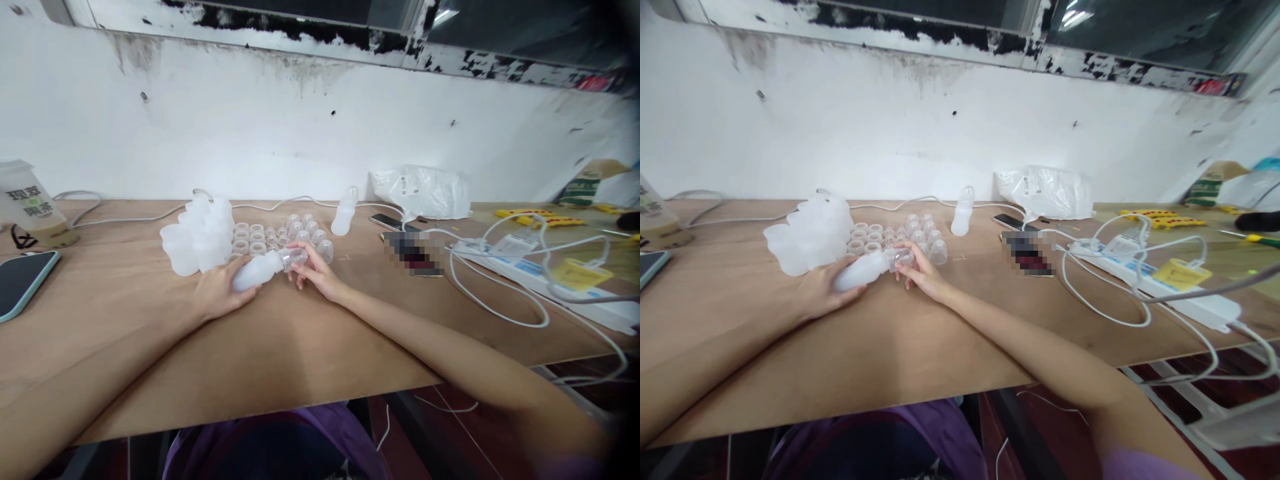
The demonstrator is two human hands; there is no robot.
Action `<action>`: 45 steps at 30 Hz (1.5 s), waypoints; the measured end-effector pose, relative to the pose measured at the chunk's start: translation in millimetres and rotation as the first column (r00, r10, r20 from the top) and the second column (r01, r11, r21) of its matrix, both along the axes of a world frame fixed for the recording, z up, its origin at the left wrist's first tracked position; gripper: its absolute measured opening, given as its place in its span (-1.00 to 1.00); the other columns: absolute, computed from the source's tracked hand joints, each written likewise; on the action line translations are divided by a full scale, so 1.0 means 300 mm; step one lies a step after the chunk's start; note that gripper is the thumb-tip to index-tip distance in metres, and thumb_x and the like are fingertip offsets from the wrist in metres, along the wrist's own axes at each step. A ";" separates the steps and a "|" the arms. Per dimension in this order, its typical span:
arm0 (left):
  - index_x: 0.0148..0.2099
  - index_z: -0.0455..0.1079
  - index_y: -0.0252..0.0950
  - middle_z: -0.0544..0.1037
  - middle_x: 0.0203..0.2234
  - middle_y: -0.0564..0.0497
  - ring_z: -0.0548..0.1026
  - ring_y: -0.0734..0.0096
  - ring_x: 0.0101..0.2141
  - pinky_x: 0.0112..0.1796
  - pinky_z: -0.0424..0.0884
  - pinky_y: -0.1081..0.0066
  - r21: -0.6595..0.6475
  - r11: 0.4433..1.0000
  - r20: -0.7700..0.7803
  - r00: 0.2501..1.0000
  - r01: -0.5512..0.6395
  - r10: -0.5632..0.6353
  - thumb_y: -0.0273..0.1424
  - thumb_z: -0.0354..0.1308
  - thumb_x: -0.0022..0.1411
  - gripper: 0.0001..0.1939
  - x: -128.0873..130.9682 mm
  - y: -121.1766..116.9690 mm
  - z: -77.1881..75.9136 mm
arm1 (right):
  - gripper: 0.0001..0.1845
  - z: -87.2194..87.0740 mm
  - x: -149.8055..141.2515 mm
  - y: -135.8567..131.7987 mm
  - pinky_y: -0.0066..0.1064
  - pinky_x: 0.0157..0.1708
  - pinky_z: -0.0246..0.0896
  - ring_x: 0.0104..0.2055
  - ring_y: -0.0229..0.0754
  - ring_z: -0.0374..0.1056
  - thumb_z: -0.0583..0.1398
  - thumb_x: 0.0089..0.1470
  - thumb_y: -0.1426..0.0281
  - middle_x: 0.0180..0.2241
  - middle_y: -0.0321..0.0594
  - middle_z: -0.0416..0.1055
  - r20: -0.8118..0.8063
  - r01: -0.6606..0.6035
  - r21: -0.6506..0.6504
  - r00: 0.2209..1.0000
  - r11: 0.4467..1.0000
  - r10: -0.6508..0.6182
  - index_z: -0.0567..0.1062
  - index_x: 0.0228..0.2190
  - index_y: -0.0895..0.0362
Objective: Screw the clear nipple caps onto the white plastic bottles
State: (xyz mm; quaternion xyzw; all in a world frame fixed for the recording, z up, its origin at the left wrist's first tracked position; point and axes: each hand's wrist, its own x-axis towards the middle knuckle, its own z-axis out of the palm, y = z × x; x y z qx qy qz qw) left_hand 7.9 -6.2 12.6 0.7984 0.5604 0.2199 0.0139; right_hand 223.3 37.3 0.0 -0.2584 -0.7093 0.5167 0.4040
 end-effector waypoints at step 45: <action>-0.10 0.19 -0.33 0.39 -0.28 -0.01 0.36 0.30 -0.28 -0.26 0.31 0.34 -0.119 0.907 0.443 0.839 0.404 -0.316 -0.17 0.09 -0.02 -0.53 0.043 0.000 -0.011 | -0.47 0.028 -0.097 -0.098 -0.29 -0.26 0.22 -0.26 -0.18 0.24 0.23 -0.26 0.14 -0.32 -0.21 0.23 -0.051 0.144 0.177 0.989 0.974 -0.137 0.16 -0.27 0.09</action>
